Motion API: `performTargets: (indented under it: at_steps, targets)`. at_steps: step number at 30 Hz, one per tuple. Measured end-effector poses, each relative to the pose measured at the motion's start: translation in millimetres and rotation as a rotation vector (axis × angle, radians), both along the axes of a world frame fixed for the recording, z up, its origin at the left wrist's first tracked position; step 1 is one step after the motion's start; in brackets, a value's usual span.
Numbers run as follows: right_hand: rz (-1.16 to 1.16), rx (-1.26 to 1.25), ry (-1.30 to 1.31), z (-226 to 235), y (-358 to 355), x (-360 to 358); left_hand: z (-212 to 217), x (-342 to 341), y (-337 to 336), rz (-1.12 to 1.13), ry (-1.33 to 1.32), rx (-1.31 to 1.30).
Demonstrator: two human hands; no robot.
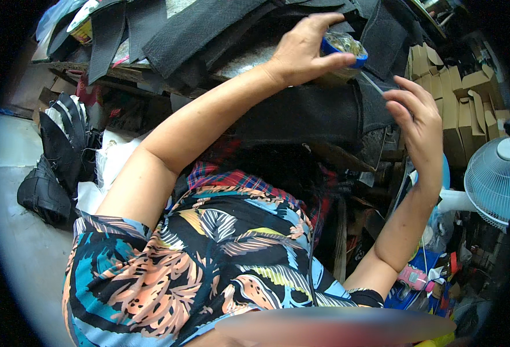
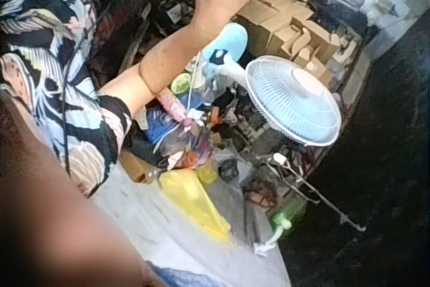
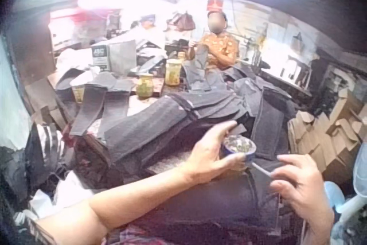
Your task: The person repeatedly picks up black fabric pieces from a pile on a table, inspects them by turning them over and feeling the edges, and places them back down. The person handles the pieces one at a time in a repetitive cycle.
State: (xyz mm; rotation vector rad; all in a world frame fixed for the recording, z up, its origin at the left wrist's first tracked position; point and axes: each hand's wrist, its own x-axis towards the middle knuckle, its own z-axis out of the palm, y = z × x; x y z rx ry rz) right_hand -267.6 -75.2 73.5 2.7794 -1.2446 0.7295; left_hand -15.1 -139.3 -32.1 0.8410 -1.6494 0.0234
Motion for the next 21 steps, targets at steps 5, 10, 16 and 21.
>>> performTargets:
  at_steps: [5,10,16,21]
  targets:
    - [-0.001,-0.074,-0.214,10.6,31.2,-28.1,30.9,16.8,23.6,0.064,-0.034,-0.201]
    - [0.042,-0.131,-0.378,-11.0,39.6,-22.3,37.8,10.1,70.9,0.189,-0.492,0.051]
    - [-0.002,0.151,-0.398,-71.7,34.4,15.1,-3.8,-14.7,105.7,0.004,-0.618,0.274]
    - [-0.148,0.258,-0.357,-101.7,21.9,18.7,-16.6,-2.7,103.5,-0.094,-0.591,0.28]
